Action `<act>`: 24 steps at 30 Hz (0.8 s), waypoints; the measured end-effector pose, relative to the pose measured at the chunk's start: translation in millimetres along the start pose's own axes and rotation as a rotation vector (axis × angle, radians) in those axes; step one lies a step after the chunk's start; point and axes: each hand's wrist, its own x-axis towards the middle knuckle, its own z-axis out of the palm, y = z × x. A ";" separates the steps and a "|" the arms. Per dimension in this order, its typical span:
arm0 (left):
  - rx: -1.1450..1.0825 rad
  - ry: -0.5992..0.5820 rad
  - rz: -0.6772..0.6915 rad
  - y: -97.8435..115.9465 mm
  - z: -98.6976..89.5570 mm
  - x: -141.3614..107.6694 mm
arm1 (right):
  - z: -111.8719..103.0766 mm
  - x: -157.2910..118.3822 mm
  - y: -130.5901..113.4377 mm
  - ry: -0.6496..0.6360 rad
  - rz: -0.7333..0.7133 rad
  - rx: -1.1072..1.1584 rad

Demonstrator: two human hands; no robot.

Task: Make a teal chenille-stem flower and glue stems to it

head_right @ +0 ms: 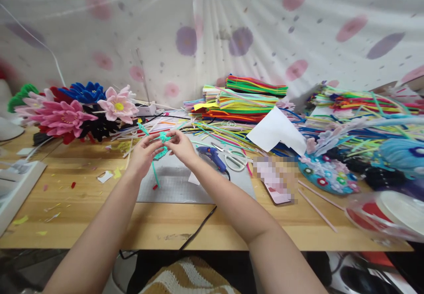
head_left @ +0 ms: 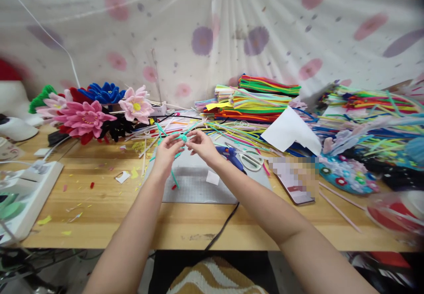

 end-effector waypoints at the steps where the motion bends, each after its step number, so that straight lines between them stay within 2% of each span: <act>1: -0.013 -0.015 -0.014 -1.1 1.8 -1.3 | -0.5 -0.5 -0.3 -0.008 -0.015 -0.015; 5: -0.052 -0.005 -0.036 -5.3 6.1 -1.3 | -2.6 -2.2 -0.8 -0.060 -0.064 -0.074; 13: -0.039 0.041 -0.040 -3.1 5.0 0.9 | -2.0 -1.9 -0.4 -0.085 -0.093 -0.083; 18: -0.034 -0.012 -0.024 -3.2 1.2 0.8 | -1.4 -2.4 -1.5 -0.082 -0.089 -0.044; 24: -0.020 0.020 -0.023 -5.1 1.6 2.6 | -2.6 -3.5 -2.6 -0.109 -0.065 -0.016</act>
